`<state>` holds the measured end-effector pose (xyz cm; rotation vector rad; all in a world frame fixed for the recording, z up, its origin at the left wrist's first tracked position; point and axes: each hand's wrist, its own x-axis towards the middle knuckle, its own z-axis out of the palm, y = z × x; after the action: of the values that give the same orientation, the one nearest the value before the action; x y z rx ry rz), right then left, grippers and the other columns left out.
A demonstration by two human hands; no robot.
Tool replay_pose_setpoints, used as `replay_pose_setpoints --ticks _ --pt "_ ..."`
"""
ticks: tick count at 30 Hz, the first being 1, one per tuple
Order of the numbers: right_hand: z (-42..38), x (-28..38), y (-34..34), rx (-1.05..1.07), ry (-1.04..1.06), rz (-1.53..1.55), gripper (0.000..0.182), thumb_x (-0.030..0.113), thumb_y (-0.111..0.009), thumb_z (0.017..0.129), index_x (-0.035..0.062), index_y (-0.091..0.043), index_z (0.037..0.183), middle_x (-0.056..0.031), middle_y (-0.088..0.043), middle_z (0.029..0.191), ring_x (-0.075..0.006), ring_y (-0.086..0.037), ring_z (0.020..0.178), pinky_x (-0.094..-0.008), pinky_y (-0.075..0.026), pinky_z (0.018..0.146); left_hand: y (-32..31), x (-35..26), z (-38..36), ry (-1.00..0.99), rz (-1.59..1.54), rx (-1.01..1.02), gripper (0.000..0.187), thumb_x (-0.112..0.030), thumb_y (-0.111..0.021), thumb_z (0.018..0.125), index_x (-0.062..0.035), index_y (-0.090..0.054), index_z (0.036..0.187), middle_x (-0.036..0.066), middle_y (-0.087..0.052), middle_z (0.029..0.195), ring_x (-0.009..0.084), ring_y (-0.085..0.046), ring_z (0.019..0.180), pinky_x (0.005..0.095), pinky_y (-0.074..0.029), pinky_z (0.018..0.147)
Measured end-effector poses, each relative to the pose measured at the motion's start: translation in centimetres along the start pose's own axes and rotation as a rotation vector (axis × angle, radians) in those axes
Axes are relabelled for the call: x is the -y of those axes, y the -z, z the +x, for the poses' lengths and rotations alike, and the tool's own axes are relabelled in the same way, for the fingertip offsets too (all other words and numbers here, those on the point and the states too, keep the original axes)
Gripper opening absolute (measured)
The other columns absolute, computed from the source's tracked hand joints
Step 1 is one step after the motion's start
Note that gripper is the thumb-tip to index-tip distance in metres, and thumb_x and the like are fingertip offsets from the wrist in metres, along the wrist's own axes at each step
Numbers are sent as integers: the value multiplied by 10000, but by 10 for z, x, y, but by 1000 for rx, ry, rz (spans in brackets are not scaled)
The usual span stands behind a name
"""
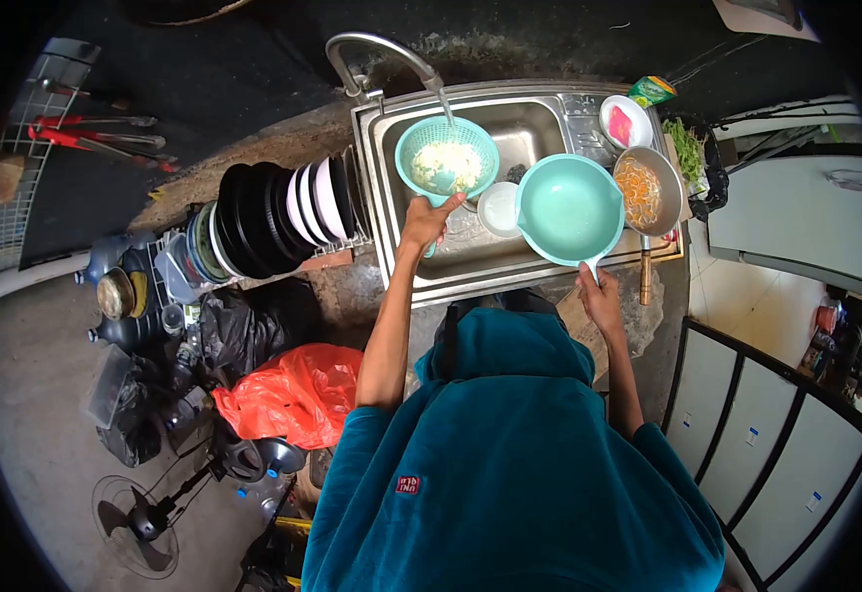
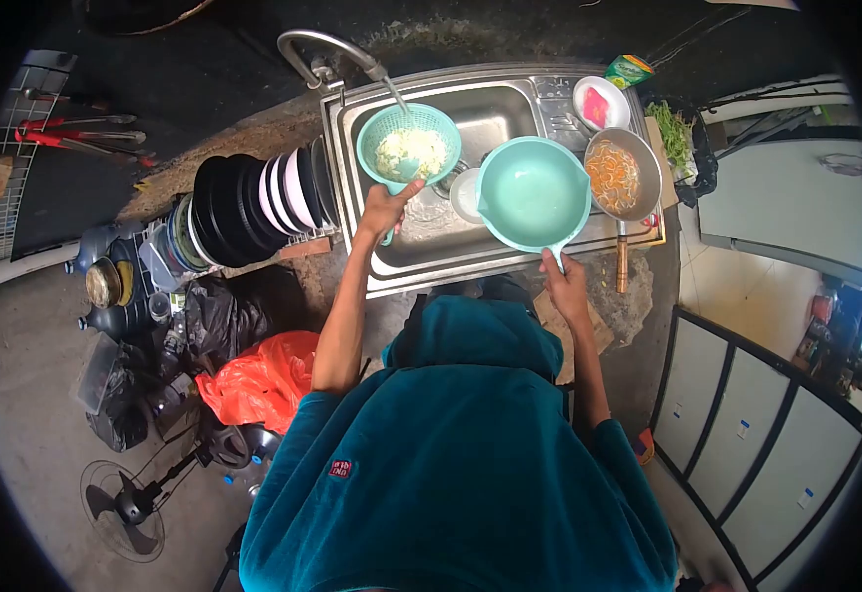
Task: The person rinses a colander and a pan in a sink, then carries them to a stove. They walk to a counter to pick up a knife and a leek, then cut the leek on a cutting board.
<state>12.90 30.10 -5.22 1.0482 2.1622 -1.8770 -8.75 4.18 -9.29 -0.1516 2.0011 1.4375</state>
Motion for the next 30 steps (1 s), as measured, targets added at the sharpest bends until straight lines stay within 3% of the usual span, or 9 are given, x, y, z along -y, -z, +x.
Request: replay_pose_setpoints --ticks 3,8,16,25,30 --pt "0 -6 -3 20 -10 3 416 401 -582 905 32 -553 716 30 -392 456 -49 -344 362 -223 -226 358 -8 -17 -12 -3 147 37 580 -500 -709 766 63 -596 684 42 -459 429 134 -442 326 309 -361 339" --pt "-5 -5 -3 22 -44 7 416 396 -587 902 30 -552 709 27 -400 460 -51 -355 375 -224 -231 364 -29 -29 4 -29 57 55 594 -507 -718 755 32 -550 569 71 -485 447 161 -466 338 319 -386 354" --pt "-11 5 3 -13 -38 103 385 368 -571 918 38 -557 720 37 -388 439 -36 -323 348 -218 -217 350 -6 -29 -15 -11 60 -3 563 -469 -718 774 63 -593 635 50 -453 427 139 -446 328 305 -360 333" --pt "-4 0 -1 -5 -20 38 366 341 -557 931 32 -566 734 44 -384 460 -39 -321 371 -222 -237 373 0 0 -30 32 -5 -23 589 -482 -723 765 59 -571 590 49 -438 384 137 -440 298 288 -369 330" --pt "2 30 -18 -44 116 45 349 341 -542 937 20 -586 807 44 -411 519 -36 -354 439 -218 -255 408 -12 18 -20 -109 -33 -70 508 -416 -748 762 68 -625 671 47 -460 397 117 -444 313 281 -359 325"
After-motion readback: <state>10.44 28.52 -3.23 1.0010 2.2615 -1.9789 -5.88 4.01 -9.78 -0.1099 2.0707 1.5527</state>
